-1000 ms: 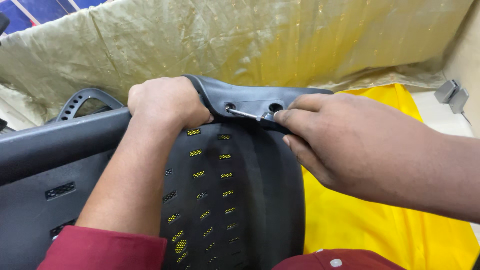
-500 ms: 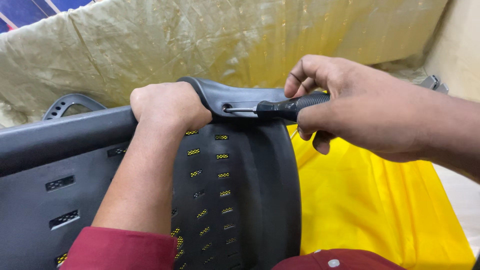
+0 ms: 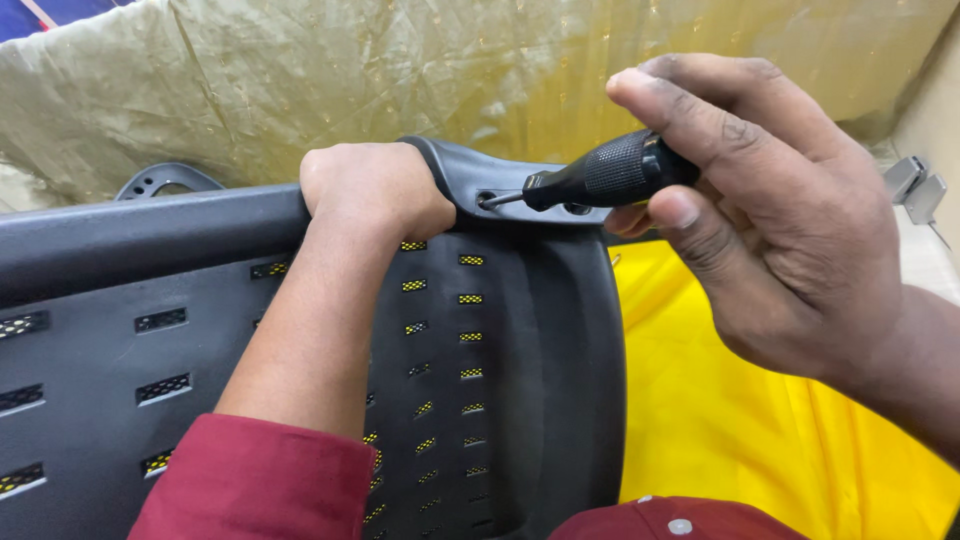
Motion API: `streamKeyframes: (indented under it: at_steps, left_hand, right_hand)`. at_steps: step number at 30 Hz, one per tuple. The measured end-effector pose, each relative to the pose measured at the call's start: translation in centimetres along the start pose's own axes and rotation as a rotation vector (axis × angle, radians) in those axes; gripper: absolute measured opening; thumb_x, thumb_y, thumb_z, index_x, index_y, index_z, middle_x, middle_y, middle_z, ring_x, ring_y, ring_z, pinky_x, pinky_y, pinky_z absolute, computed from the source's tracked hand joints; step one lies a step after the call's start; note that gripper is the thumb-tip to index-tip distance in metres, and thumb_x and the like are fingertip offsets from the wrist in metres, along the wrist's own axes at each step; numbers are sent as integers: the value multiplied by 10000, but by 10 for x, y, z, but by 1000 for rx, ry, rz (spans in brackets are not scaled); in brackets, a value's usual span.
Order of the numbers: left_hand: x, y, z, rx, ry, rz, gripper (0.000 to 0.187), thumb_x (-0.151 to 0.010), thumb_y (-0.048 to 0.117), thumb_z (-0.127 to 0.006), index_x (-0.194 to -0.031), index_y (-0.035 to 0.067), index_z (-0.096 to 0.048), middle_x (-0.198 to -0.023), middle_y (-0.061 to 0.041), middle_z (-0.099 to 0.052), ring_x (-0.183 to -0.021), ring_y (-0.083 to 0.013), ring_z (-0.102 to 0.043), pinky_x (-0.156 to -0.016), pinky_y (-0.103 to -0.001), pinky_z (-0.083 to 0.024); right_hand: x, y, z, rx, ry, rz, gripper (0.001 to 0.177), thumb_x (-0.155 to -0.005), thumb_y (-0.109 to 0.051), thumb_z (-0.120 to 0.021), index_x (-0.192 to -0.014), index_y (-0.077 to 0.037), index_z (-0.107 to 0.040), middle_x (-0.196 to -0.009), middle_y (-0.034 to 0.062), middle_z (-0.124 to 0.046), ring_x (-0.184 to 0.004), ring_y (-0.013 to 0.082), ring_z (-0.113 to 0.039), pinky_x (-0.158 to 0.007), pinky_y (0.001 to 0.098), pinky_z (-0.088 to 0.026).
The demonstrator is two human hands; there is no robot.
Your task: The person attaches a black plastic armrest to a perforated chair seat using a screwdriver. They align the armrest, insert a screw, and tighten it, repeating the process for the second armrest.
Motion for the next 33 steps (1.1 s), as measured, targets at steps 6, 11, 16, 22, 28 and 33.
streamKeyframes:
  at_steps: [6, 11, 16, 22, 28, 33]
  left_hand:
    - [-2, -8, -3, -6, 0, -11, 295, -804, 322, -690, -1037, 193, -817, -1075, -70, -785, -1070, -270, -722, -898, -389, -519]
    - [-6, -10, -7, -27, -6, -18, 288, -803, 301, -694, -1042, 195, -816, -1083, -72, -781, -1067, -272, -724, -887, -397, -521]
    - [-7, -12, -7, -20, 15, 14, 288, -803, 270, -681, -1046, 195, -816, -1099, -83, -773, -1071, -286, -719, -867, -396, -525]
    - [-8, -21, -9, -19, -26, 41, 290, -791, 273, -680, -1034, 197, -819, -1085, -68, -787, -1075, -277, -720, -880, -392, -518]
    - [-10, -30, -16, 14, -30, 35, 295, -799, 269, -658, -1033, 197, -822, -1080, -63, -796, -1079, -273, -726, -901, -391, -514]
    - [-7, -27, -12, 5, -3, 22, 301, -795, 309, -676, -1037, 196, -816, -1089, -72, -781, -1089, -273, -715, -904, -392, -511]
  right_hand:
    - [-4, 2, -2, -40, 70, -12, 275, -951, 117, -618, -1212, 95, -537, -1222, 208, -634, -1139, 239, -698, -928, 326, -588]
    - [-1, 11, -8, 10, 158, -51, 217, -904, 97, -710, -1091, 86, -599, -1127, 183, -672, -1117, 225, -697, -961, 314, -605]
    - [4, 24, -8, 235, 200, -39, 336, -887, -50, -866, -1004, 97, -587, -943, 149, -621, -840, 156, -650, -751, 266, -556]
    - [5, 37, -14, 104, 184, -152, 382, -877, -100, -875, -1002, 66, -554, -1004, 123, -616, -854, 115, -652, -732, 237, -569]
    - [10, 15, -28, -152, 247, -86, 415, -901, -91, -800, -1203, 77, -571, -1228, 111, -615, -1010, 98, -703, -822, 218, -645]
    - [6, -4, -22, 50, 153, 46, 290, -897, 96, -745, -1148, 95, -598, -1313, 251, -627, -1115, 241, -708, -911, 321, -606]
Point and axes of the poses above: each hand's wrist, its own x-axis away from the middle knuckle, its own z-axis out of the back of the hand, y = z × x, the point moved 6 cm from there along -x, towards the middle knuckle
